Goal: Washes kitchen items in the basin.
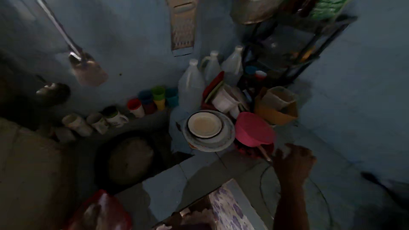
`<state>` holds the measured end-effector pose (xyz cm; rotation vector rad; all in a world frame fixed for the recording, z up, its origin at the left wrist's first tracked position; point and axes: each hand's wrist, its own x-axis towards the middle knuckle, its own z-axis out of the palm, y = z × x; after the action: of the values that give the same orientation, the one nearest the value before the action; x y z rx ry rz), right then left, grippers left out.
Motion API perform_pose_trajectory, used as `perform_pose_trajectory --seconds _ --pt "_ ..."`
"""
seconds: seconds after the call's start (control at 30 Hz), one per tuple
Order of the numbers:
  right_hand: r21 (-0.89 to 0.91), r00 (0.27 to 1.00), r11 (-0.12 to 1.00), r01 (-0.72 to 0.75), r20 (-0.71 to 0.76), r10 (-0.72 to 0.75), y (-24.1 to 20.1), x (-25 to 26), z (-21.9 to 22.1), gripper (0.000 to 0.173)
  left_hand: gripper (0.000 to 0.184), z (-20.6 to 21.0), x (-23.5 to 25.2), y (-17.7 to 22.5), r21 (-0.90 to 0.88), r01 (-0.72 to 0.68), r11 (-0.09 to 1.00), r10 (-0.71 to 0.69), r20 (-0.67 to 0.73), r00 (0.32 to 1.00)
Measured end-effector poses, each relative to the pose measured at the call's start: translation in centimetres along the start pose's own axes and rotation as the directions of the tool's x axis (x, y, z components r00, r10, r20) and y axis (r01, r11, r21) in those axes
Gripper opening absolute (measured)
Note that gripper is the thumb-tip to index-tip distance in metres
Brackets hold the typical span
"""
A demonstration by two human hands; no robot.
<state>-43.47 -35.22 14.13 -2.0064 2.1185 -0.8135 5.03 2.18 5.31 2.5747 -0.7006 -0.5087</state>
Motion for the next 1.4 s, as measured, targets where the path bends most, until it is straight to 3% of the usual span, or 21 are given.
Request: perform_pose_trajectory --seconds 0.07,0.13,0.17,0.2,0.27,0.3,0.33,0.37,0.47,0.57,0.67,0.73,0.9,1.0,1.07,1.1,1.17,1.23,1.27,1.3,1.4 --pt "0.093 0.978 0.974 0.207 -0.001 -0.208 -3.3 -1.7 2.1 0.038 0.057 1.5 0.3 -1.7 -0.015 -0.091 0.996 0.091 0.015 0.996" --pt "0.286 0.855 0.852 0.439 0.161 -0.494 -6.5 -5.4 5.8 0.030 0.055 1.9 -0.5 -2.2 -0.060 -0.132 0.989 0.131 -0.029 0.991" --pt "0.408 0.705 0.766 0.496 0.325 -0.630 -7.9 -7.6 7.7 0.028 0.052 2.1 -1.0 -2.4 -0.063 -0.145 0.987 0.140 -0.082 0.987" --pt "0.516 0.482 0.687 0.511 0.489 -0.727 -8.8 -9.6 10.0 0.028 0.047 2.3 -1.6 -2.5 -0.062 -0.146 0.987 0.136 -0.135 0.981" --pt "0.700 0.052 0.492 0.517 0.548 -0.835 -9.0 -13.9 15.2 0.030 0.038 2.8 -2.6 -3.0 -0.039 -0.155 0.987 0.140 -0.257 0.956" --pt "0.732 -0.098 0.425 0.533 0.552 -0.828 -9.0 -15.6 17.2 0.037 0.035 2.9 -3.1 -3.3 -0.019 -0.146 0.989 0.133 -0.312 0.941" --pt "0.735 -0.183 0.368 0.570 0.551 -0.814 -9.1 -16.8 18.9 0.044 0.035 2.9 -3.7 -3.5 0.010 -0.121 0.993 0.116 -0.359 0.926" --pt "0.721 -0.184 0.318 0.615 0.524 -0.832 -9.1 -17.5 20.4 0.048 0.035 3.1 -4.3 -3.7 0.036 -0.077 0.996 0.085 -0.405 0.910" --pt "0.609 -0.017 0.277 0.743 0.430 -0.903 -11.2 -17.4 23.9 0.048 0.051 3.5 -6.1 -3.9 -0.044 0.218 0.975 -0.215 -0.431 0.876" --pt "0.510 0.072 0.380 0.772 0.524 -0.849 -16.0 -16.1 26.0 0.050 0.048 3.5 -6.6 -4.4 -0.081 0.513 0.855 -0.518 -0.201 0.831" --pt "0.479 0.111 0.343 0.808 0.449 -0.887 -18.8 -16.4 28.4 0.058 0.037 3.5 -6.2 -5.7 -0.081 0.491 0.868 -0.495 -0.051 0.867" --pt "0.612 0.006 0.167 0.773 0.256 -0.967 -18.6 -17.6 28.6 0.051 0.034 3.7 -6.3 -6.8 -0.147 0.439 0.886 -0.453 -0.075 0.888" --pt "0.871 -0.519 -0.311 0.379 -0.079 -0.851 -17.5 -23.2 25.8 0.037 0.033 2.9 -6.6 -5.6 -0.252 0.458 0.852 -0.495 -0.110 0.862" --pt "0.910 -0.744 -0.372 0.185 -0.118 -0.658 -19.8 -29.0 25.0 0.050 0.033 1.3 -6.5 -3.8 -0.303 0.407 0.862 -0.469 -0.172 0.866" --pt "0.917 -0.803 -0.345 0.200 -0.048 -0.594 -21.6 -32.9 24.8 0.057 0.032 0.0 -6.3 -2.6 -0.317 0.381 0.868 -0.457 -0.215 0.863" --pt "0.939 -0.787 -0.260 0.224 0.017 -0.616 -22.6 -33.9 24.6 0.056 0.032 -0.9 -6.2 -1.8 -0.328 0.380 0.865 -0.462 -0.224 0.858" --pt "0.967 -0.673 0.067 0.247 0.221 -0.706 -25.5 -33.7 23.7 0.049 0.031 -2.5 -6.3 -0.3 -0.340 0.369 0.865 -0.459 -0.240 0.855" --pt "0.919 -0.422 0.353 0.178 0.395 -0.816 -28.2 -31.4 23.1 0.052 0.029 -3.1 -6.4 0.2 -0.367 0.361 0.857 -0.469 -0.264 0.843" --pt "0.898 -0.299 0.421 0.131 0.441 -0.847 -29.2 -30.2 23.8 0.062 0.028 -3.0 -6.5 0.2 -0.382 0.353 0.854 -0.470 -0.275 0.839" --pt "0.880 -0.259 0.441 0.174 0.473 -0.842 -30.2 -29.1 25.2 0.069 0.027 -2.9 -6.6 0.1 -0.397 0.351 0.848 -0.476 -0.277 0.835" --pt "0.737 -0.228 0.429 0.522 0.605 -0.763 -32.3 -25.9 29.0 0.060 0.030 -2.3 -7.2 0.0 -0.399 0.396 0.827 -0.513 -0.248 0.822"
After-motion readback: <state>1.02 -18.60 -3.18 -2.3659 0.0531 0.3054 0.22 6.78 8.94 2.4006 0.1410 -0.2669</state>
